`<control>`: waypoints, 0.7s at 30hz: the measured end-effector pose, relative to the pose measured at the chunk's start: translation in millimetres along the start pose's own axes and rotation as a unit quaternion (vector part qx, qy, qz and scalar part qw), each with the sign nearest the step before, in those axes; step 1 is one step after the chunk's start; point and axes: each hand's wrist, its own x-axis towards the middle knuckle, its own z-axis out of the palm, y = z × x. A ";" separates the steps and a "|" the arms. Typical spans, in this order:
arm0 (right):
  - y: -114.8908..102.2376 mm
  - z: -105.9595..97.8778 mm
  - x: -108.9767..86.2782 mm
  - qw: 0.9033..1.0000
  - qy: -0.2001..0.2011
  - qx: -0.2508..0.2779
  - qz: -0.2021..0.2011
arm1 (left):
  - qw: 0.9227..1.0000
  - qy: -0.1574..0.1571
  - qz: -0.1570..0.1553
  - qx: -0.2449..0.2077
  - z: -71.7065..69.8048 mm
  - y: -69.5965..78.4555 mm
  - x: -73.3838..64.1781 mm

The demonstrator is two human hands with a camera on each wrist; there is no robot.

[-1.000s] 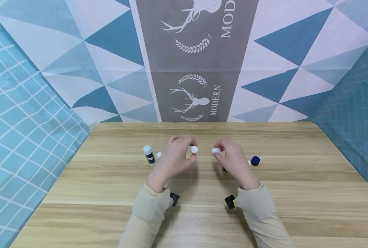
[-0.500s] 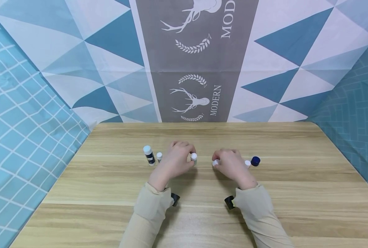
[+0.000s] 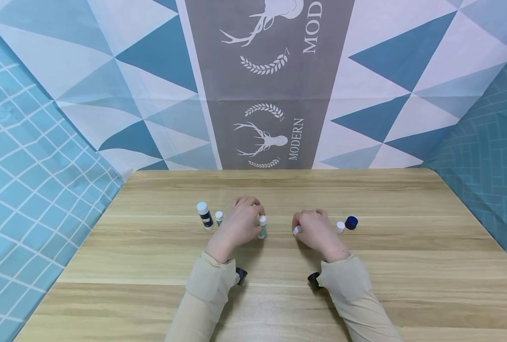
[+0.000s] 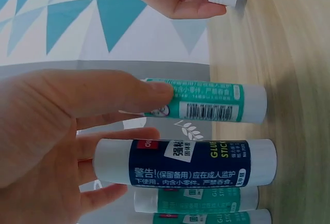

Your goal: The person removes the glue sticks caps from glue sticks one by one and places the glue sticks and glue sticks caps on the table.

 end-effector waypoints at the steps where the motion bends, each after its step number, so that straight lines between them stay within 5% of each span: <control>1: -0.1 0.7 0.0 1.000 -0.002 0.002 -0.001 | 1.000 -0.001 -0.003 0.000 0.2 -0.3 -0.2; 21: 1.5 8.2 0.9 1.000 -0.020 -0.005 0.004 | 0.999 -0.009 -0.025 0.024 1.1 -2.5 -2.9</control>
